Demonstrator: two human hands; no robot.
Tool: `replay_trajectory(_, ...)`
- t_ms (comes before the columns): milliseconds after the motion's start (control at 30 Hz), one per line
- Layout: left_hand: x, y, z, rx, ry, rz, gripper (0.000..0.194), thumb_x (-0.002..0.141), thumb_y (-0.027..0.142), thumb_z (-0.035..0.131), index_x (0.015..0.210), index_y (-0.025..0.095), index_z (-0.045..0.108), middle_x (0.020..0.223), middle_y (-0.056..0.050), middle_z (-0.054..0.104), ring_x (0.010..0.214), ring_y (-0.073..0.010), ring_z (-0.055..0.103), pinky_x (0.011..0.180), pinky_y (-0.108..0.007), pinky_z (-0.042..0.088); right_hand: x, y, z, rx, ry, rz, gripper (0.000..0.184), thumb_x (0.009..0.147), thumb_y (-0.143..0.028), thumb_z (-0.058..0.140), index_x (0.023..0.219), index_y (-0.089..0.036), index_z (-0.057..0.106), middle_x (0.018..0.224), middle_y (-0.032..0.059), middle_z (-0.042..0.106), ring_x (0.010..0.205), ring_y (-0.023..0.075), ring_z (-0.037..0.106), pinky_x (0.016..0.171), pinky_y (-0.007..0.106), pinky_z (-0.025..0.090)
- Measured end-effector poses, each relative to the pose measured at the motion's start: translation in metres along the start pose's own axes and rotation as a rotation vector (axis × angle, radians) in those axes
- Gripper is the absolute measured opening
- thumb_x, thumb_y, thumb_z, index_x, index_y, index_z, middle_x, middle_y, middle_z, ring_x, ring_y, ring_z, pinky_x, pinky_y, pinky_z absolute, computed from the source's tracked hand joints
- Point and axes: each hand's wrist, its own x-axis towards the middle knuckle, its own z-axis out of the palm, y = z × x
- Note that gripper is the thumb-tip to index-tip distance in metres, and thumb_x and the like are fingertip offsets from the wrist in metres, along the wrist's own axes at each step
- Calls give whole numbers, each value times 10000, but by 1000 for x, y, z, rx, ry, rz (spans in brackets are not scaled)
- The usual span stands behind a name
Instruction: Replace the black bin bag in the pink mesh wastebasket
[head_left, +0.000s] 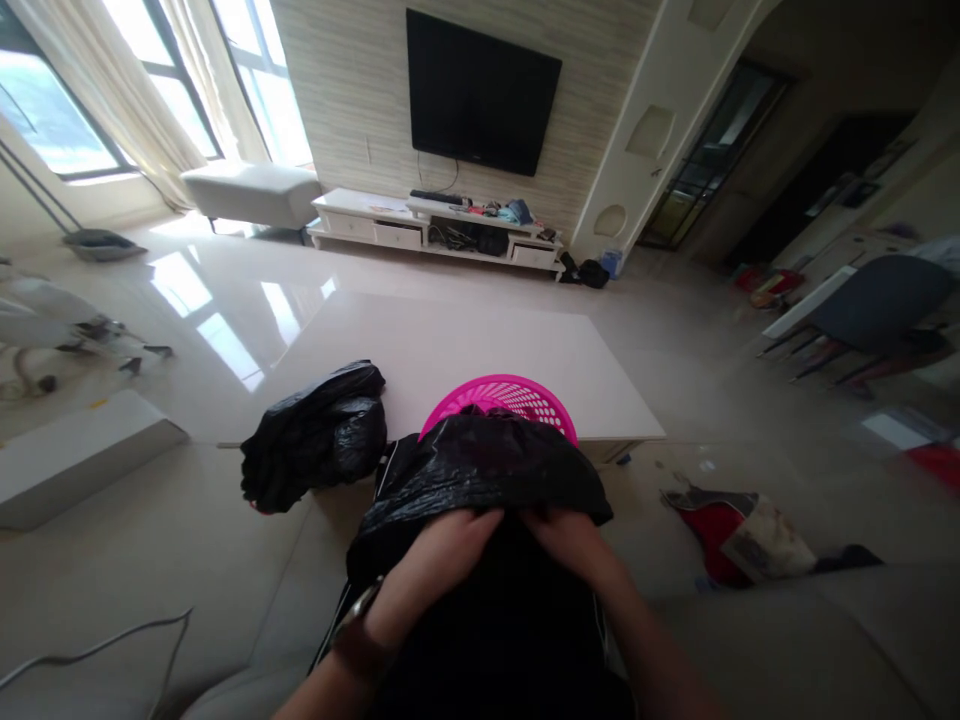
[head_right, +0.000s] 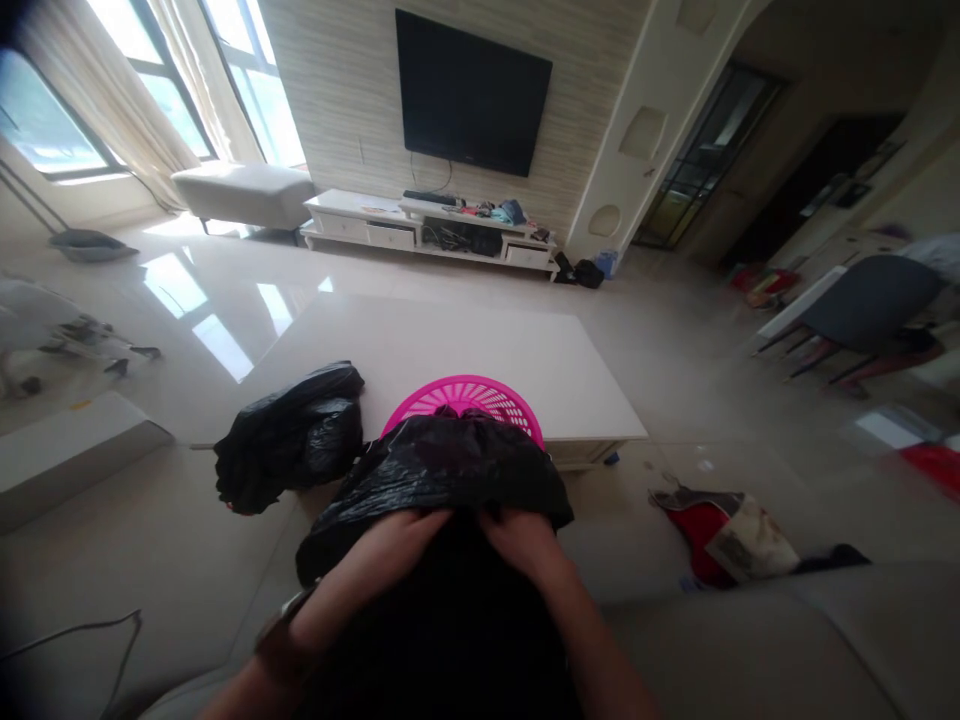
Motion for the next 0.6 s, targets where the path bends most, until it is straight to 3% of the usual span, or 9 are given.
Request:
replay_trajectory(67,-8,6,-14,-21,-99,1,350,890,455,613,1107,242,785,1111,-90,800,1091,-336,718,1003,-466,560,-20,6,-17,7,91,44,505,970,-459,564,1425,-255,644,1438,129,671,1391,362,582,1171,582,471)
replay_trajectory(133,-3,9,-29,1,1,5,327,915,428,562,1034,204,768,1031,-98,798,992,-312,726,972,-454,568,-29,8,-35,-1,217,73,427,962,-432,573,1314,-232,708,1236,142,760,1190,351,698,1059,544,559)
replay_trajectory(200,10,10,-40,73,148,59,335,901,395,569,1088,183,749,1090,-113,784,1047,-315,710,1017,-460,544,-27,6,-51,-9,331,72,404,945,-417,595,1271,-213,719,1133,143,772,1073,338,722,992,529,589)
replay_trajectory(267,23,11,-48,138,225,125,379,886,356,578,1178,169,728,1184,-127,759,1123,-320,689,1067,-463,517,-20,1,-63,-11,399,39,401,946,-397,600,1287,-215,703,1171,143,751,1104,326,706,1008,521,580)
replay_trajectory(400,32,17,-54,198,251,224,403,894,290,566,1255,177,705,1237,-116,731,1167,-303,677,1100,-439,503,-9,-10,-80,-12,439,-68,372,971,-340,577,1320,-239,661,1306,125,679,1258,296,635,1119,495,514)
replay_trajectory(600,35,15,-50,295,315,244,399,873,237,606,1267,209,660,1261,-112,661,1197,-314,649,1112,-450,505,-4,1,-83,-39,515,-90,383,963,-357,588,1325,-234,615,1272,130,642,1221,300,617,1081,490,527)
